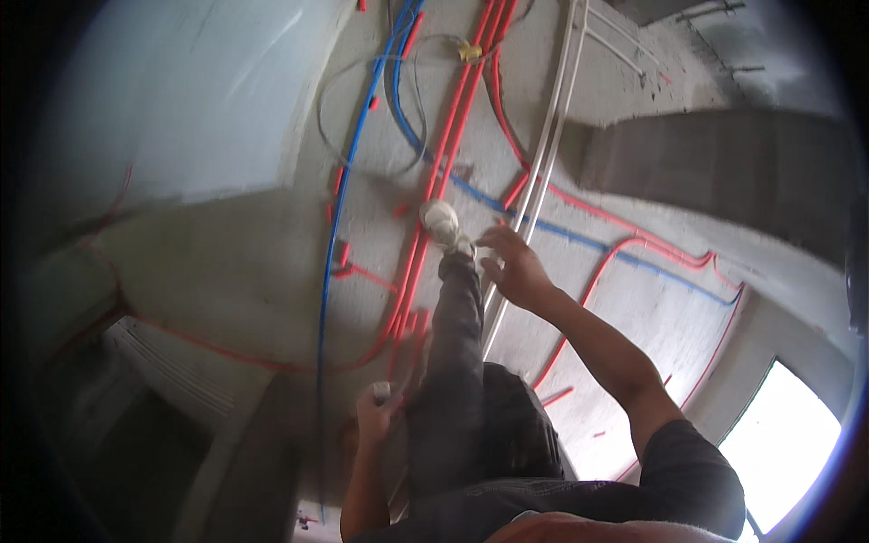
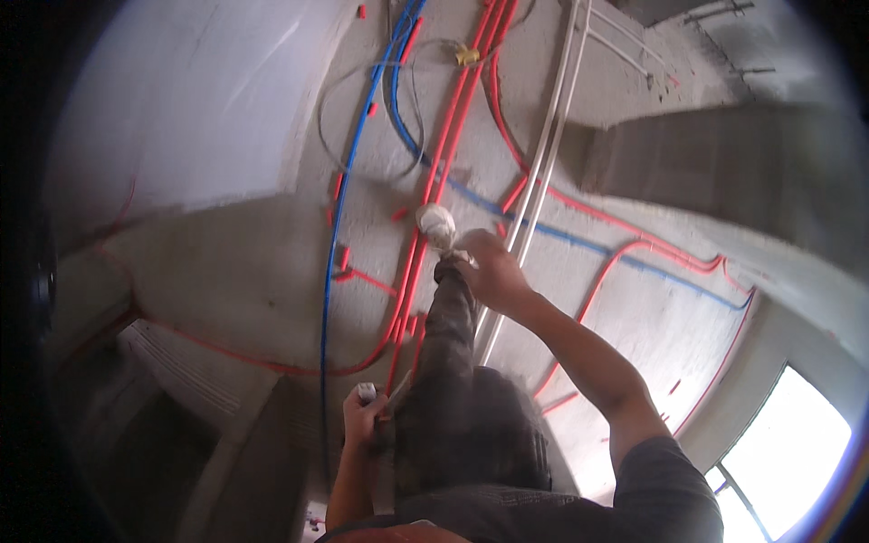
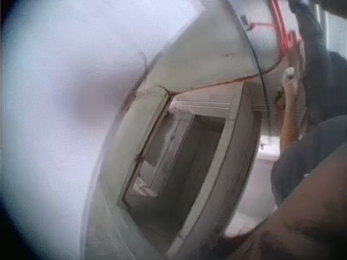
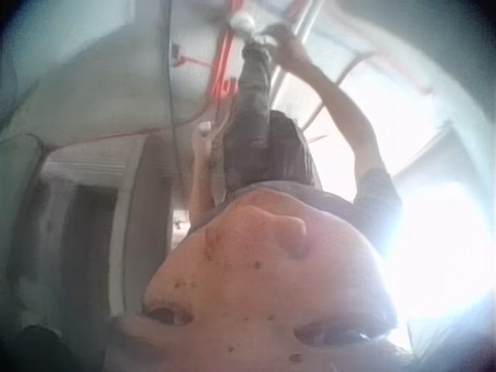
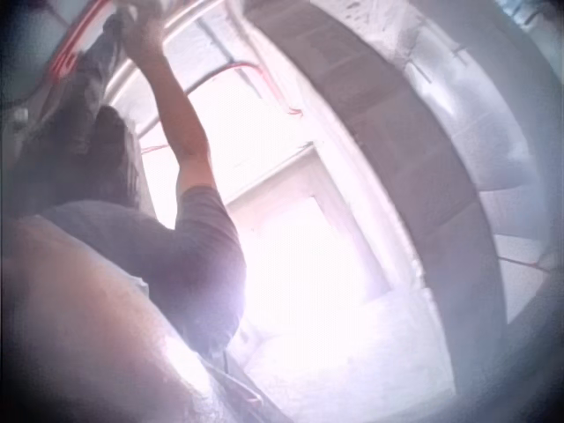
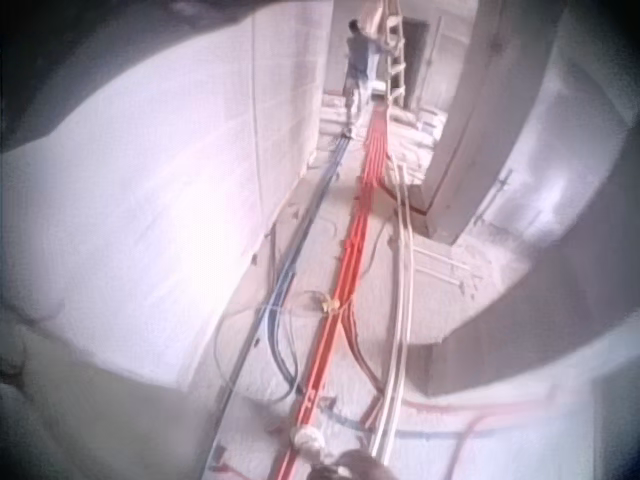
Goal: The person arranges and aligns red and blue plastic pipes along the floor and walls of a construction site. They use a pipe cutter to trim a blue pipe and a hammer to adjust the placement of the pipes.
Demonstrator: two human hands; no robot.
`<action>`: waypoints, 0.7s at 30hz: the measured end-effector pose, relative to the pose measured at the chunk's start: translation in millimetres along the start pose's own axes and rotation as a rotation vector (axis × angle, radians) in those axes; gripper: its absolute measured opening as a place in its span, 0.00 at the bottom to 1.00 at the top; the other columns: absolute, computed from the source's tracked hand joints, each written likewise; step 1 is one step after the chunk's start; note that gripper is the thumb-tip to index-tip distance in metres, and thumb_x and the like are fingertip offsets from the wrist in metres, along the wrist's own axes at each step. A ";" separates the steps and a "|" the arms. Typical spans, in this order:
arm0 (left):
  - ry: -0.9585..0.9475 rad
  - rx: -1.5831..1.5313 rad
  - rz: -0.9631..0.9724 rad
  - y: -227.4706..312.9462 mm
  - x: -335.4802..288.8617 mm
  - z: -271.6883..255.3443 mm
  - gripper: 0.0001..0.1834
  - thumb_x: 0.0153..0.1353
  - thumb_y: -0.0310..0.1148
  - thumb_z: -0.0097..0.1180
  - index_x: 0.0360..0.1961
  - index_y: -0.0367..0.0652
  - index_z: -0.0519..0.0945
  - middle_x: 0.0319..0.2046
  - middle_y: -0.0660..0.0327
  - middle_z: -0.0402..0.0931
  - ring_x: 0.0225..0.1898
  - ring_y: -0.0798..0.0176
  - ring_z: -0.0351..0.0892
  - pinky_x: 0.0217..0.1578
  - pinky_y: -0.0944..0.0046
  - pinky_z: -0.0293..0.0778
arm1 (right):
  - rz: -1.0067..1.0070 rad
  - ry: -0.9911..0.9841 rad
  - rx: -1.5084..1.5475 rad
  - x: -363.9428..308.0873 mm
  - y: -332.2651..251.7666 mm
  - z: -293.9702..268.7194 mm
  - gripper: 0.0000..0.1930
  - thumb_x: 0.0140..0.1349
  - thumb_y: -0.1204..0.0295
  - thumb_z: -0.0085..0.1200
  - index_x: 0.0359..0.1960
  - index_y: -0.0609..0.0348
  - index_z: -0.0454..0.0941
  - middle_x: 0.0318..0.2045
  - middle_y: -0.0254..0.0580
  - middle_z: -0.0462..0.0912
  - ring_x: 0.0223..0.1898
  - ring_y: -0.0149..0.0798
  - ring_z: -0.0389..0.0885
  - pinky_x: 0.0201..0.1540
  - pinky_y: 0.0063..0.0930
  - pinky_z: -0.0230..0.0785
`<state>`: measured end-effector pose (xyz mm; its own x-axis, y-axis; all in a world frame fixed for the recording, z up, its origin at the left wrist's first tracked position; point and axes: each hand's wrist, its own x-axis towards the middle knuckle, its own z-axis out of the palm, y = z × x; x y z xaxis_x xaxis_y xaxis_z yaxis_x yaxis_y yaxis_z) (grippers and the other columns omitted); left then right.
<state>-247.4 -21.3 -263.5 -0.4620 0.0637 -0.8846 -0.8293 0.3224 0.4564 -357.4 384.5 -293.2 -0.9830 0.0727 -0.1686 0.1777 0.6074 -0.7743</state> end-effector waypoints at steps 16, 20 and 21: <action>0.269 0.054 -0.457 101.7 60.2 85.7 0.11 0.54 0.23 0.67 0.40 0.36 0.83 0.34 0.59 0.82 0.38 0.65 0.82 0.42 0.63 0.76 | 0.470 -0.147 -0.455 427.7 314.4 -71.0 0.28 0.58 0.59 0.64 0.59 0.57 0.75 0.53 0.61 0.79 0.59 0.59 0.76 0.62 0.49 0.68; 0.427 0.059 -0.604 109.9 66.5 100.3 0.13 0.53 0.27 0.69 0.40 0.34 0.84 0.35 0.58 0.84 0.40 0.62 0.82 0.45 0.62 0.75 | 0.369 -0.392 -0.693 539.7 423.4 -34.4 0.32 0.65 0.53 0.55 0.67 0.56 0.68 0.63 0.61 0.71 0.64 0.61 0.71 0.63 0.57 0.68; 0.435 0.091 -0.636 105.1 69.2 106.5 0.13 0.54 0.27 0.69 0.40 0.34 0.84 0.35 0.58 0.84 0.39 0.62 0.82 0.45 0.62 0.75 | 0.299 -0.362 -0.662 559.6 459.5 -20.6 0.38 0.62 0.47 0.58 0.69 0.56 0.65 0.67 0.63 0.66 0.67 0.63 0.67 0.65 0.59 0.64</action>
<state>-333.0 117.6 -287.0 -0.0030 -0.5303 -0.8478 -0.9560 0.2503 -0.1532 -826.8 720.6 -730.7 -0.8021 0.1147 -0.5860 0.2552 0.9531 -0.1627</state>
